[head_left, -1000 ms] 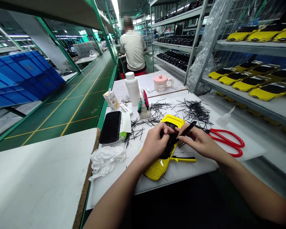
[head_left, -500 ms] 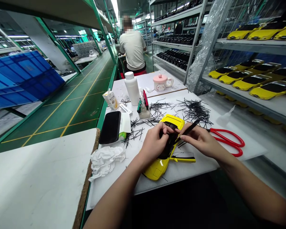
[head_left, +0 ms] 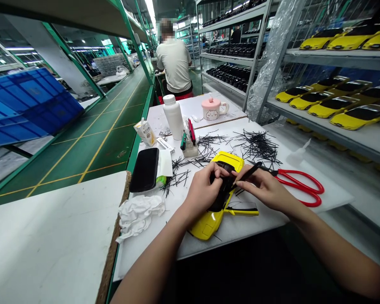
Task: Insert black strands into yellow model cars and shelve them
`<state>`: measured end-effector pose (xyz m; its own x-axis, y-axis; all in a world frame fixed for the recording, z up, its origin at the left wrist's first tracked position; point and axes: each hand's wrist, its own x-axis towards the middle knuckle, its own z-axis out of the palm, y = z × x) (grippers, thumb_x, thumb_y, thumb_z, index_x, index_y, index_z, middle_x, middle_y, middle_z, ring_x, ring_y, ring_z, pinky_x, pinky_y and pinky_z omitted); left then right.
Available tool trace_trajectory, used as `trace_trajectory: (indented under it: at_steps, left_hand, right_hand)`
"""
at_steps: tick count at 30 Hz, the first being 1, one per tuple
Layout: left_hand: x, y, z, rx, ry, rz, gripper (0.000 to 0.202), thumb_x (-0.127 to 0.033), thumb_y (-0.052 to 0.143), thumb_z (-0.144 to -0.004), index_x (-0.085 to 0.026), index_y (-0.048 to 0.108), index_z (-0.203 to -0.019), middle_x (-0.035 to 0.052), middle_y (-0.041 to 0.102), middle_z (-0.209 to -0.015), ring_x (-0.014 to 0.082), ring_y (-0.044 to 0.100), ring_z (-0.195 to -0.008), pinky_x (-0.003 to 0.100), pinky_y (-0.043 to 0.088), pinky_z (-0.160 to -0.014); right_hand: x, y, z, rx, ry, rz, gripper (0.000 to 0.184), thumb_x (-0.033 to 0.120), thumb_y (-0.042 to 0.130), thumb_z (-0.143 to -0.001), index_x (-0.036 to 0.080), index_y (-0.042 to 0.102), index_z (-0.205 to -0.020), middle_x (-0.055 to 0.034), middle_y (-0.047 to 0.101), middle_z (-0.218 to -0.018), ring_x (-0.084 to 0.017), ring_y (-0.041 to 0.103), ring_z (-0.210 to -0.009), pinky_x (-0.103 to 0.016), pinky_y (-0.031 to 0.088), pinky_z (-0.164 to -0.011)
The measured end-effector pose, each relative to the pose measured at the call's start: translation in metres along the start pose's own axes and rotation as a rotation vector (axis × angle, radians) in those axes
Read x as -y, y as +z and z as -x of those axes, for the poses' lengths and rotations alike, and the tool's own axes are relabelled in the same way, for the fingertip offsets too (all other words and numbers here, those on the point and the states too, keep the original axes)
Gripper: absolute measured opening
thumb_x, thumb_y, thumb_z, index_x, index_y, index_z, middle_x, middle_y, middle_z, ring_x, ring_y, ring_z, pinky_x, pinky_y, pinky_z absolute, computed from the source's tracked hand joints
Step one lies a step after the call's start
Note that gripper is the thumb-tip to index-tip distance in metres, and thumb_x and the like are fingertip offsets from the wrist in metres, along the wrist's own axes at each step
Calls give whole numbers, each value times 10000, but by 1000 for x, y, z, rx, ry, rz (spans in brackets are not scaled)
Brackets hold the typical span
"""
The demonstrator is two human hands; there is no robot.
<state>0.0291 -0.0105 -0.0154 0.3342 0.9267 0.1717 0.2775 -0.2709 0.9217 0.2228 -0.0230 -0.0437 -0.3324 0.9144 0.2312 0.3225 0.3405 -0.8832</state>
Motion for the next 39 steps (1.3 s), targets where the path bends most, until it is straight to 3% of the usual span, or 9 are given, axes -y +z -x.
trace_trajectory:
  at_steps: [5, 12, 17, 21, 26, 30, 32, 36, 39]
  left_hand:
    - [0, 0, 0, 0, 13, 3, 200, -51, 432, -773, -222, 357, -699, 16, 672, -875, 162, 632, -882, 291, 465, -815]
    - [-2, 0, 1, 6, 9, 8, 211, -46, 423, -777, -222, 338, -700, 20, 670, -879, 160, 636, -895, 287, 460, -814]
    - [-1, -1, 1, 8, 1, -12, 201, -54, 428, -779, -221, 347, -701, 24, 680, -905, 170, 638, -919, 302, 458, -833]
    - [-1, -1, 1, 6, 2, -26, 204, -56, 429, -781, -222, 341, -702, 24, 680, -907, 170, 627, -911, 304, 450, -832]
    - [-3, -3, 1, 10, -6, -29, 207, -44, 425, -775, -221, 339, -709, 21, 676, -901, 164, 624, -910, 297, 441, -831]
    - [-3, -2, 0, -5, -17, -13, 217, -26, 421, -759, -220, 336, -711, 16, 678, -898, 158, 623, -916, 290, 438, -840]
    - [-3, -2, 0, -16, -25, 4, 213, -24, 424, -755, -221, 347, -725, 16, 676, -902, 155, 624, -915, 287, 443, -842]
    - [-1, -1, 1, -29, -15, 21, 196, -27, 430, -752, -218, 388, -754, 15, 665, -900, 155, 623, -913, 288, 452, -851]
    - [1, -1, 2, -34, -9, 8, 175, -40, 435, -762, -213, 435, -779, 18, 663, -908, 161, 619, -914, 292, 452, -858]
  right_hand:
    - [12, 3, 2, 69, -92, 225, 93, 260, 513, -892, 224, 597, -904, -56, 677, -867, -201, 640, -738, -331, 518, -716]
    - [13, 3, -3, 84, -97, 154, 52, 235, 525, -872, 225, 570, -895, -34, 649, -784, -204, 625, -725, -325, 486, -680]
    - [9, -6, -3, -61, -44, -36, 102, 318, 561, -885, 222, 582, -912, -49, 631, -876, -211, 616, -832, -337, 508, -760]
    - [9, -8, -1, -67, -39, -5, 126, 343, 581, -879, 219, 596, -896, -49, 632, -870, -224, 613, -872, -352, 501, -804]
    - [6, -13, 3, -77, -22, -33, 150, 367, 599, -867, 224, 599, -912, -48, 636, -890, -224, 615, -874, -343, 501, -782]
    - [-1, -40, 3, -210, 35, 11, 171, 412, 525, -891, 249, 521, -839, -5, 588, -755, -199, 588, -728, -302, 476, -650]
    - [-8, -53, 2, -131, 136, 245, 212, 429, 467, -907, 249, 504, -803, 2, 575, -699, -196, 561, -660, -299, 434, -598]
    - [-20, -62, -5, 225, 259, 723, 208, 389, 494, -868, 235, 537, -735, -23, 612, -678, -209, 567, -632, -290, 361, -553]
    - [-20, -59, -26, 251, 230, 787, 190, 362, 566, -811, 224, 559, -681, -38, 611, -629, -211, 559, -590, -284, 314, -526]
